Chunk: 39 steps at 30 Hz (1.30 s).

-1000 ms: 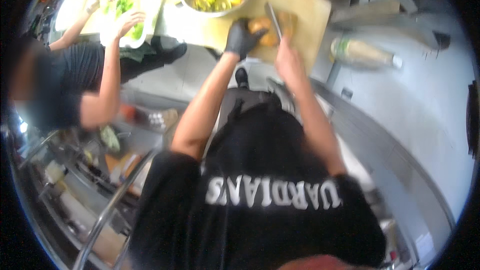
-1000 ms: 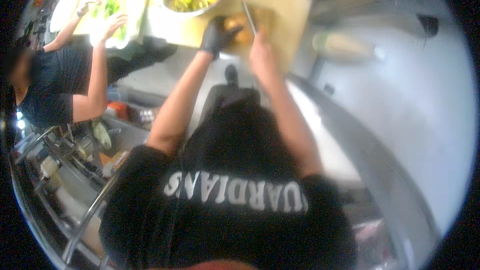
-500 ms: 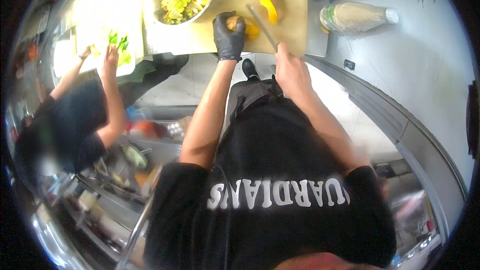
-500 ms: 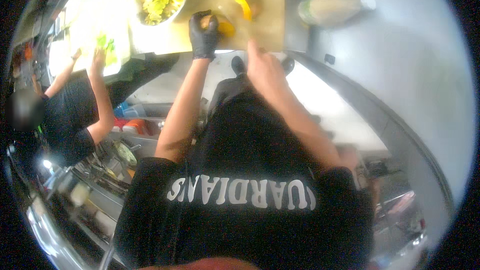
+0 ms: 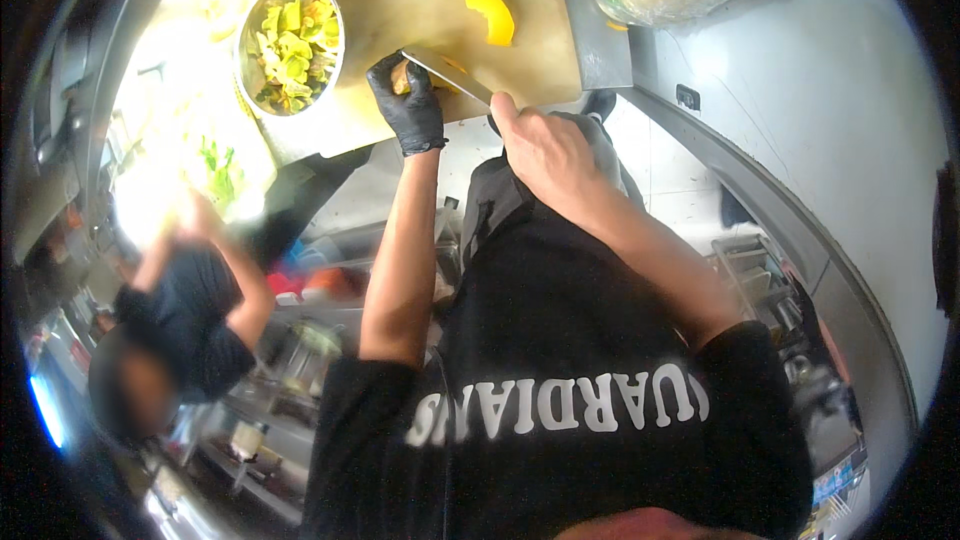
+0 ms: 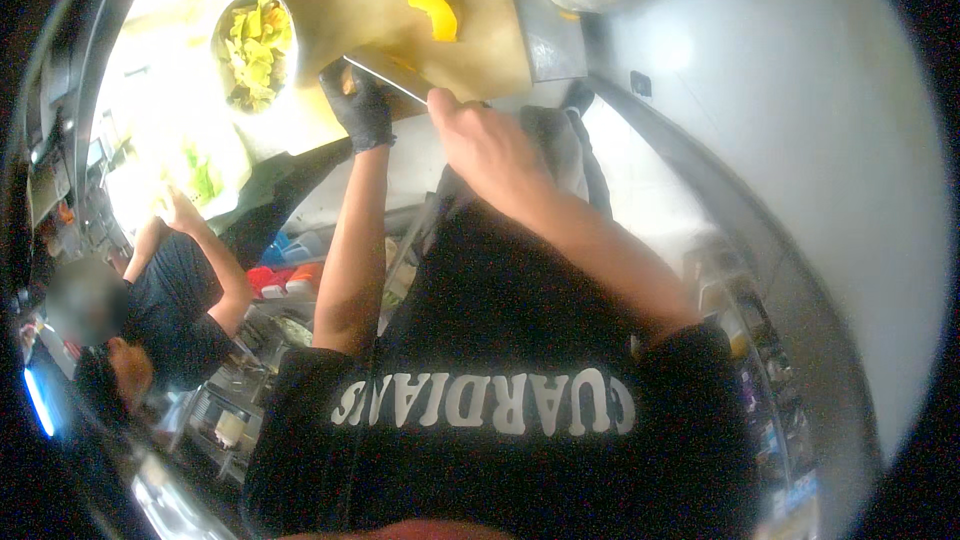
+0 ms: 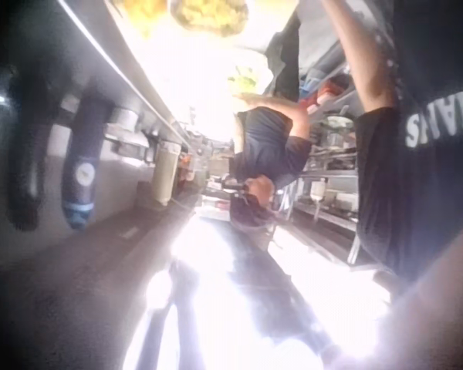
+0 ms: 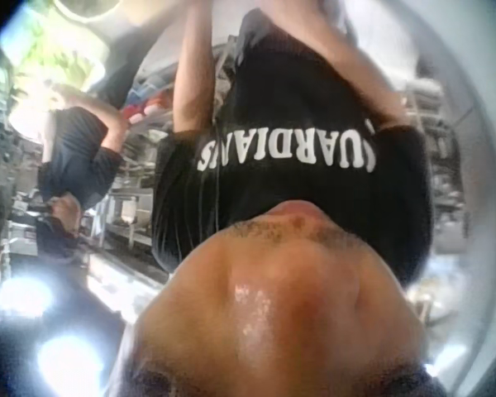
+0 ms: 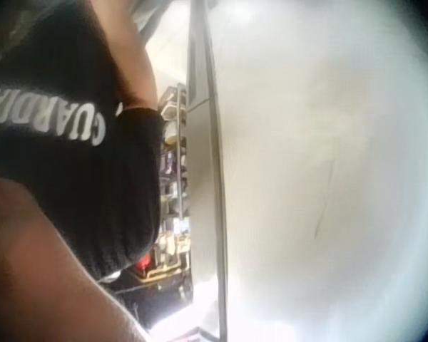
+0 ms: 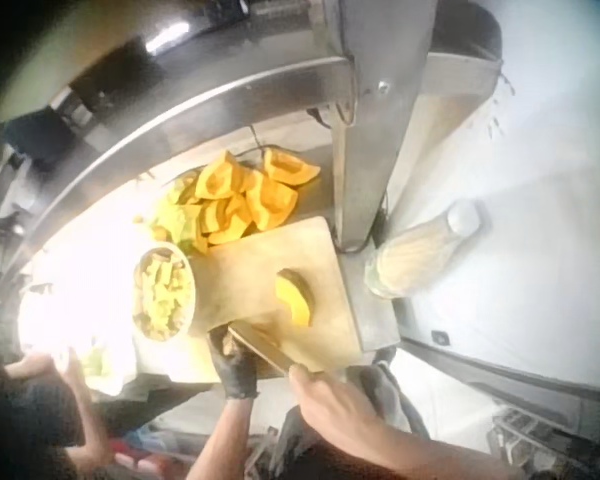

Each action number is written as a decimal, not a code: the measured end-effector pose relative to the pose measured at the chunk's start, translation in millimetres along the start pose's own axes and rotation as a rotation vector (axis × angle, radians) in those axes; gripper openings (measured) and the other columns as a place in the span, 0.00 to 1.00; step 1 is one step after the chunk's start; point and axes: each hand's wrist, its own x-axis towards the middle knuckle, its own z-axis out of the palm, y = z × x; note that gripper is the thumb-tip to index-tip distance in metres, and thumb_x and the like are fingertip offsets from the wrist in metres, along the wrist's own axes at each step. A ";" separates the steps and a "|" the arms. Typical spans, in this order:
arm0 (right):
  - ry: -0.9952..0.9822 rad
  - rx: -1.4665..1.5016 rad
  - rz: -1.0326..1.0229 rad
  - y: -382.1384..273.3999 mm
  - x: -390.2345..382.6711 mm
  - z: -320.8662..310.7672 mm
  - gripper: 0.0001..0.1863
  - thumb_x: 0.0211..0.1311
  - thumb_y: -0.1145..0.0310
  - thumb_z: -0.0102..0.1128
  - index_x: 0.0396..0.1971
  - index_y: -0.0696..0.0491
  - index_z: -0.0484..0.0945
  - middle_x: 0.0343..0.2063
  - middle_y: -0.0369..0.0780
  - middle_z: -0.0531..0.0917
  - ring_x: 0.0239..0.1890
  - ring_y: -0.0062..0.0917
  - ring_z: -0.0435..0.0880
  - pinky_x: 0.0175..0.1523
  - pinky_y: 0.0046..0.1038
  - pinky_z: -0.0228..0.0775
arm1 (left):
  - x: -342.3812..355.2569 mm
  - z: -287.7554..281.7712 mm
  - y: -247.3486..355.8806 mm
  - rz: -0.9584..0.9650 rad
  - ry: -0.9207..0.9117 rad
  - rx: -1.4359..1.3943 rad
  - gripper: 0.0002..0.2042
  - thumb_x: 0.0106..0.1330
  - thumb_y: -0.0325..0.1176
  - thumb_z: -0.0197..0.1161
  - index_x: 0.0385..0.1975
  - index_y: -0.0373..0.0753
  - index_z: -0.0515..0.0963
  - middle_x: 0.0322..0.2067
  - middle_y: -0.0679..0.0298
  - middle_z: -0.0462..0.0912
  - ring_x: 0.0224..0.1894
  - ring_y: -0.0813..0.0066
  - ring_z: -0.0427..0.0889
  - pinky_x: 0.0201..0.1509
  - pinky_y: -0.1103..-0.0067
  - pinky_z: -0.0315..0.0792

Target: The person prepares food by cutting items on a cutting board, stirring a pan on the stove, and moving items on a counter in a kitchen.

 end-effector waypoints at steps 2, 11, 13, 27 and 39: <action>-0.052 0.009 0.009 1.5 6.1 -6.7 0.09 0.66 0.74 0.49 0.43 0.60 0.67 0.21 0.51 0.82 0.26 0.47 0.86 0.30 0.44 0.79 | -1.3 1.4 -5.8 0.024 0.017 0.031 0.12 0.68 0.31 0.63 0.47 0.33 0.74 0.43 0.58 0.79 0.49 0.67 0.77 0.59 0.72 0.70; -0.092 0.338 0.043 45.3 76.4 28.5 0.10 0.69 0.74 0.49 0.46 0.60 0.66 0.27 0.57 0.83 0.34 0.55 0.85 0.40 0.52 0.76 | 1.1 -0.8 -9.6 0.069 -0.051 -0.125 0.16 0.72 0.37 0.62 0.50 0.32 0.72 0.48 0.55 0.79 0.52 0.65 0.76 0.61 0.71 0.69; -0.071 0.484 0.000 59.8 83.3 33.8 0.11 0.71 0.70 0.51 0.46 0.60 0.66 0.29 0.59 0.83 0.37 0.56 0.84 0.42 0.52 0.74 | -10.9 0.4 -8.4 0.055 -0.006 -0.130 0.19 0.72 0.41 0.63 0.50 0.32 0.71 0.49 0.54 0.78 0.53 0.65 0.76 0.61 0.70 0.69; 0.046 0.212 -0.029 10.0 18.7 16.1 0.11 0.64 0.77 0.49 0.45 0.61 0.66 0.20 0.56 0.81 0.27 0.52 0.84 0.32 0.49 0.77 | -25.0 7.0 -26.2 0.040 0.177 -0.239 0.30 0.71 0.57 0.60 0.54 0.33 0.68 0.54 0.52 0.75 0.58 0.62 0.73 0.67 0.66 0.65; -0.006 0.008 -0.103 10.4 12.0 -9.1 0.12 0.65 0.74 0.52 0.48 0.56 0.69 0.26 0.50 0.83 0.28 0.47 0.86 0.31 0.43 0.78 | -0.4 9.3 -17.9 0.025 0.155 -0.139 0.23 0.75 0.46 0.56 0.53 0.30 0.67 0.50 0.52 0.72 0.56 0.60 0.70 0.66 0.65 0.62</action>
